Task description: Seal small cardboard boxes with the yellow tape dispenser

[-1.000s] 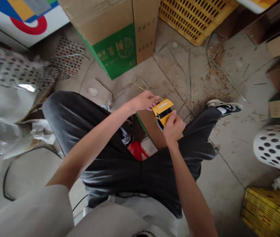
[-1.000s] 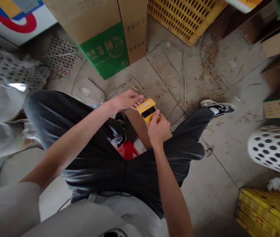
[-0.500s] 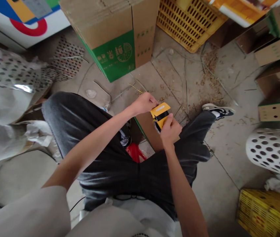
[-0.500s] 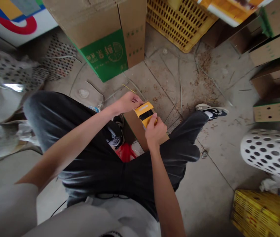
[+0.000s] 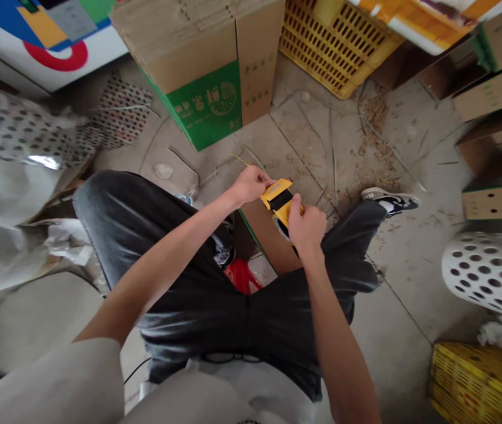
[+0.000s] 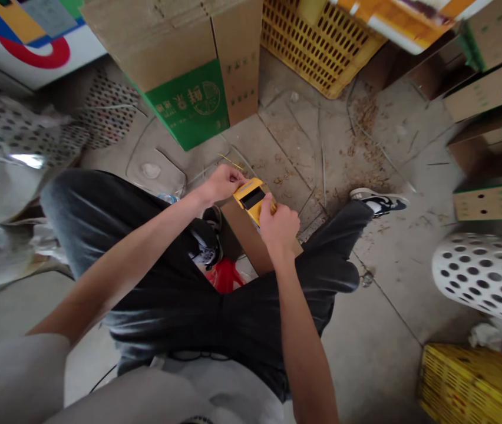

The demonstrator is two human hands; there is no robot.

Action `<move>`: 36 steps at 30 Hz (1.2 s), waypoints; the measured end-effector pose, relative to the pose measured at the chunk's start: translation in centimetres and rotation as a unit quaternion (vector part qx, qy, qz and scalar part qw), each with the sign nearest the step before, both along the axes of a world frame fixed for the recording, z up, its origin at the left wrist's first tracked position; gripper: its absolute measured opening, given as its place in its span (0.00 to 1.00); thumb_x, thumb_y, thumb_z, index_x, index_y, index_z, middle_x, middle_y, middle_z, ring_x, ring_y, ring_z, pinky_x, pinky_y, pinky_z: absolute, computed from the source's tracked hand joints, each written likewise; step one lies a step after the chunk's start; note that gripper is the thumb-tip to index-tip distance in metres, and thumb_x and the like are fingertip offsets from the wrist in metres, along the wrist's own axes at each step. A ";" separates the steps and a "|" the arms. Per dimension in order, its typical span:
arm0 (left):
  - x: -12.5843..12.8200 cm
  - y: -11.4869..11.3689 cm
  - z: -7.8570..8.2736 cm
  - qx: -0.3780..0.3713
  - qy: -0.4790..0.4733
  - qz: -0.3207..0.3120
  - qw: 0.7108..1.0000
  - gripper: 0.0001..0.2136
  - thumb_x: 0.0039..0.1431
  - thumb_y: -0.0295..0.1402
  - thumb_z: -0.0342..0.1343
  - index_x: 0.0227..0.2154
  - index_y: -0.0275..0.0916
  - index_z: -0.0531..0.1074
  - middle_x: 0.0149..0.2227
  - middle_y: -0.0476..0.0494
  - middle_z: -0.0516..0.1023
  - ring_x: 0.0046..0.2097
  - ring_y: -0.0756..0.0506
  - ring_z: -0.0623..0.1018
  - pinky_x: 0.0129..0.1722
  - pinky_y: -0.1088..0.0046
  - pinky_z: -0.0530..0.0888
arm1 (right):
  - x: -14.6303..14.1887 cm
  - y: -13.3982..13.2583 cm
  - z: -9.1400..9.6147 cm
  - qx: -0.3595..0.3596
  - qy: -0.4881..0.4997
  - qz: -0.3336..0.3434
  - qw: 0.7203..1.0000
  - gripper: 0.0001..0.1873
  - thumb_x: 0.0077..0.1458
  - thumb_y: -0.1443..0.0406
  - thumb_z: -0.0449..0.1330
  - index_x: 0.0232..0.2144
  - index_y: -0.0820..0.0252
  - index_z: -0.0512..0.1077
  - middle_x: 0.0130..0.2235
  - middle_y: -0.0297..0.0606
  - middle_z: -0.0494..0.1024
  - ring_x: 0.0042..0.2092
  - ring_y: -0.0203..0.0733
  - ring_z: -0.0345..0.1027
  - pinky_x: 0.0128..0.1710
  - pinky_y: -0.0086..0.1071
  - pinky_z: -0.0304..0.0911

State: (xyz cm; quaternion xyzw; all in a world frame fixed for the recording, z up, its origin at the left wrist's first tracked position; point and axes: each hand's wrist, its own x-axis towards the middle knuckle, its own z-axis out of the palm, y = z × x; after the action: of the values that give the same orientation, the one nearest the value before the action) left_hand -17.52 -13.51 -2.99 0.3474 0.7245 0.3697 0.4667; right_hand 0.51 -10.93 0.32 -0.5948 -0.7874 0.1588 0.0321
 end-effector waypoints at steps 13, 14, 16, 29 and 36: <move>-1.9 0.9 0.0 -0.029 0.120 0.017 0.992 0.07 0.55 0.31 0.58 0.25 0.34 0.77 0.27 0.41 0.77 0.35 0.45 0.73 0.40 0.67 0.70 | 2.4 -2.4 1.1 -0.026 -0.014 -0.010 1.000 0.42 0.67 0.44 0.36 0.31 0.65 0.81 0.31 0.57 0.81 0.33 0.51 0.74 0.34 0.37 0.57; -3.1 1.1 0.1 -0.025 0.154 0.035 0.987 0.06 0.55 0.30 0.58 0.26 0.35 0.77 0.27 0.42 0.77 0.36 0.45 0.74 0.41 0.67 0.70 | 2.9 -2.6 1.2 -0.026 -0.016 -0.013 0.999 0.42 0.67 0.44 0.36 0.32 0.65 0.81 0.31 0.56 0.81 0.32 0.51 0.74 0.33 0.37 0.57; -5.8 1.5 0.0 -0.021 0.221 0.071 0.972 0.06 0.57 0.31 0.58 0.26 0.36 0.76 0.27 0.44 0.76 0.37 0.45 0.73 0.41 0.67 0.69 | 4.1 -3.1 1.0 -0.029 -0.018 -0.015 0.999 0.40 0.68 0.44 0.37 0.32 0.64 0.81 0.30 0.54 0.81 0.32 0.50 0.74 0.33 0.36 0.56; -7.1 3.9 -6.3 -0.162 0.301 0.106 0.934 0.28 0.64 0.53 0.46 0.24 0.33 0.74 0.28 0.35 0.77 0.35 0.44 0.74 0.35 0.68 0.66 | 4.6 -4.2 -1.3 -0.009 -0.065 -0.019 0.998 0.37 0.68 0.46 0.40 0.30 0.66 0.79 0.29 0.52 0.80 0.31 0.46 0.74 0.30 0.32 0.52; -4.1 4.2 -11.1 -0.238 0.292 0.087 0.922 0.26 0.60 0.55 0.48 0.27 0.35 0.76 0.29 0.33 0.78 0.39 0.38 0.78 0.33 0.69 0.66 | 4.2 -4.2 -1.1 -0.001 -0.078 -0.013 0.997 0.38 0.68 0.46 0.39 0.29 0.65 0.78 0.29 0.52 0.80 0.30 0.46 0.74 0.29 0.32 0.54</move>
State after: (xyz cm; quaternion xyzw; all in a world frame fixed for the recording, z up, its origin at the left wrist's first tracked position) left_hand -21.58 -9.34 -14.07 0.2540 0.9228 0.1076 0.2688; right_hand 4.72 -15.11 -0.77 -0.6158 -0.7793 0.1124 -0.0285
